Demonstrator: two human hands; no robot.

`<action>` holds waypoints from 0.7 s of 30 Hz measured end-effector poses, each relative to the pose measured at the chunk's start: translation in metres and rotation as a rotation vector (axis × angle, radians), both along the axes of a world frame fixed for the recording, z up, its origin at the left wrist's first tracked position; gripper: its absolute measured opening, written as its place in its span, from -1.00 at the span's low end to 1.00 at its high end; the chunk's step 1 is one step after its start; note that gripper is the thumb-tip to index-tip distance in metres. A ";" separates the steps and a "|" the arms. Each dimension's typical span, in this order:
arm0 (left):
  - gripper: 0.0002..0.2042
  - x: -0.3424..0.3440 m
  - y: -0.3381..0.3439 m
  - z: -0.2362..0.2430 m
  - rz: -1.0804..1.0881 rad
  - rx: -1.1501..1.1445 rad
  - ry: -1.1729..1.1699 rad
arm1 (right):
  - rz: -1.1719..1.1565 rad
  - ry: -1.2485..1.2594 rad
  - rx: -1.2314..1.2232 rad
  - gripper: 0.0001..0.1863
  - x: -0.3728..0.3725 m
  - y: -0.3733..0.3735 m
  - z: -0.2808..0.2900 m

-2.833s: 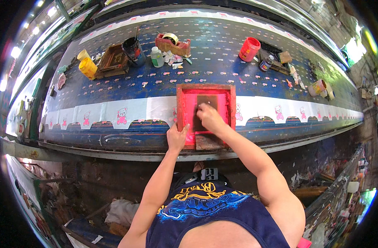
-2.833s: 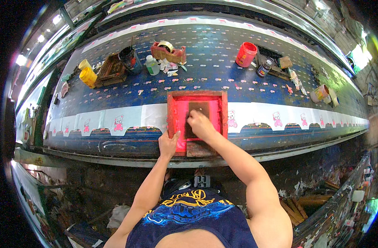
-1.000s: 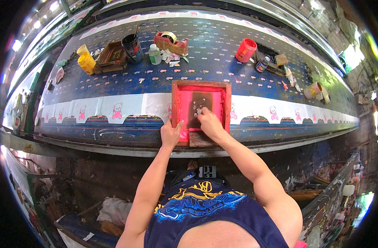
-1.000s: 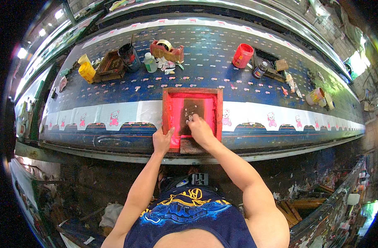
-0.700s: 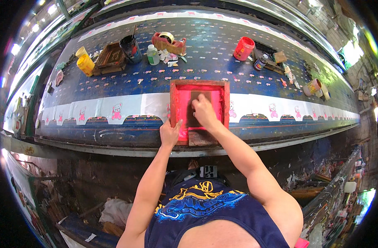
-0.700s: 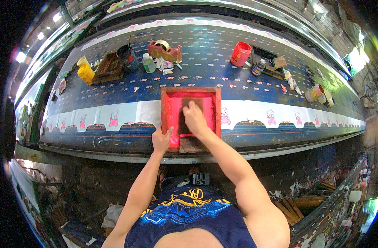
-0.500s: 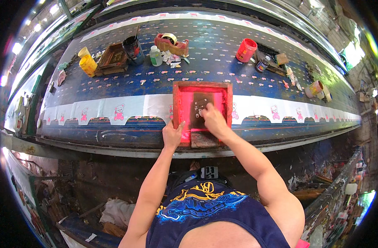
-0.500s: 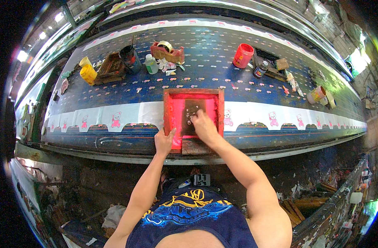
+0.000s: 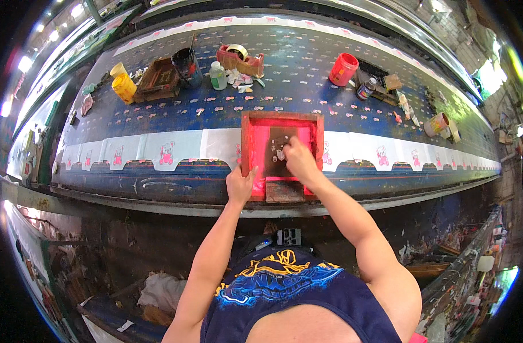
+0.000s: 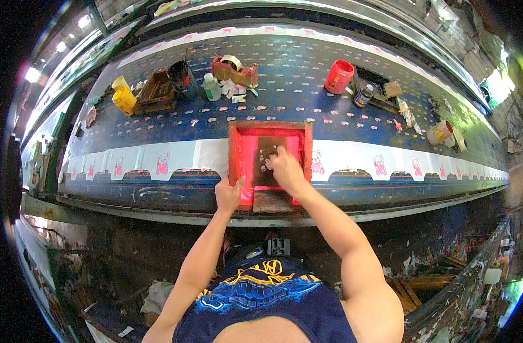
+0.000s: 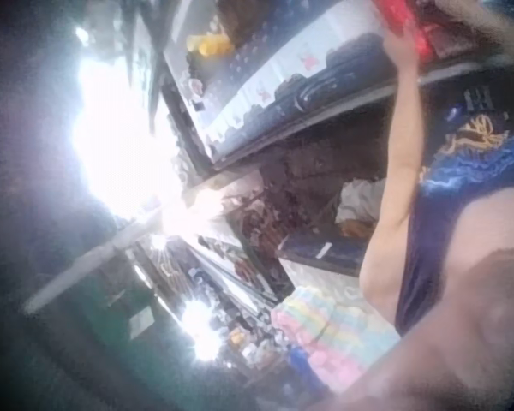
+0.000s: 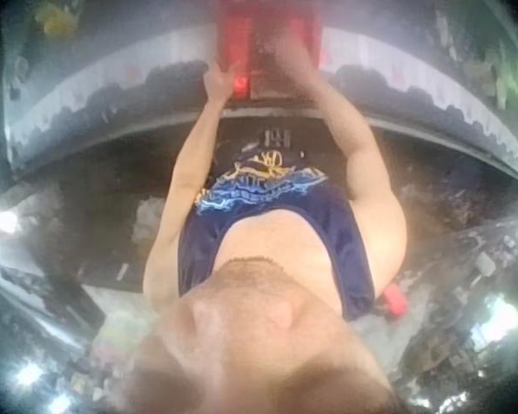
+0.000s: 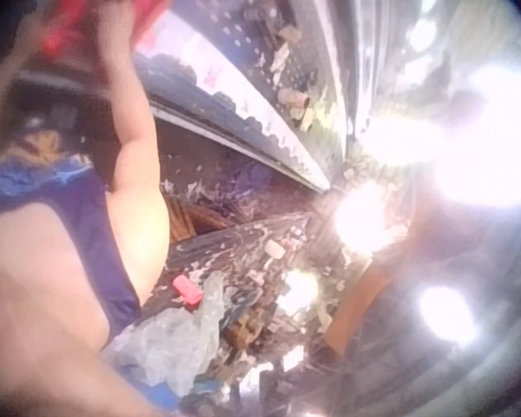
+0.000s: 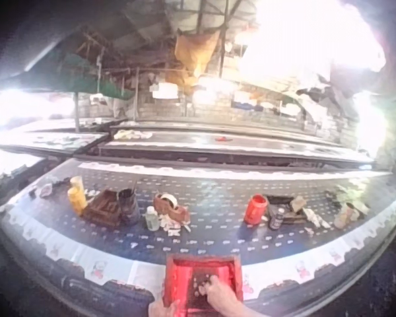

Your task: The person uses a red squeegee to press ink through a stencil onto small fabric pieces laid out on a long table. They repeatedly apply pressure to the stencil, then lift it to reveal printed designs on the fabric.

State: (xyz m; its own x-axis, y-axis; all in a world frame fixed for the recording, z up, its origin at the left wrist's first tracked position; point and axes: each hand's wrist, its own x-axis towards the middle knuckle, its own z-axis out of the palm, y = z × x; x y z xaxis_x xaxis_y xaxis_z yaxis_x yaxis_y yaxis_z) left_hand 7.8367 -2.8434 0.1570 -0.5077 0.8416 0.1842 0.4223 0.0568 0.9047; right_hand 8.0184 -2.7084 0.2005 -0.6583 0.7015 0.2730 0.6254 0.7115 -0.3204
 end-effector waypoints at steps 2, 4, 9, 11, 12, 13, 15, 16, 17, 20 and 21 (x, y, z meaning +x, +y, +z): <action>-0.59 -0.003 0.001 -0.004 -0.003 -0.050 0.025 | -0.067 0.031 0.034 -0.90 -0.011 0.015 0.013; -0.60 -0.001 0.002 -0.002 0.004 -0.027 0.010 | -0.070 0.102 0.072 -0.90 -0.029 0.015 0.013; -0.59 -0.002 0.001 0.001 -0.006 -0.094 0.041 | 0.099 0.033 0.136 -0.90 -0.036 -0.021 -0.018; -0.59 -0.005 0.001 -0.010 0.010 -0.023 0.042 | 0.107 -0.008 0.045 -0.90 -0.019 -0.022 -0.016; -0.59 -0.005 0.001 -0.011 0.010 -0.016 0.039 | 0.103 -0.034 -0.002 -0.90 -0.007 -0.021 -0.014; -0.58 -0.005 0.002 -0.009 0.010 -0.012 0.038 | 0.045 -0.054 -0.053 -0.89 -0.001 -0.017 0.001; -0.58 -0.002 -0.001 -0.005 0.006 -0.009 0.022 | -0.039 -0.012 0.045 -0.89 0.000 0.004 0.004; -0.59 -0.001 0.000 -0.001 0.002 -0.007 0.009 | -0.047 0.037 0.061 -0.90 -0.004 0.012 0.008; -0.59 0.001 0.001 0.002 -0.002 -0.004 -0.004 | -0.053 0.062 0.074 -0.90 -0.011 0.016 0.009; -0.57 -0.002 0.001 0.001 -0.010 -0.053 0.030 | -0.002 0.121 0.081 -0.92 -0.037 0.010 0.008; -0.57 -0.002 0.001 0.001 -0.008 -0.054 0.030 | 0.022 0.127 0.100 -0.92 -0.040 0.002 0.000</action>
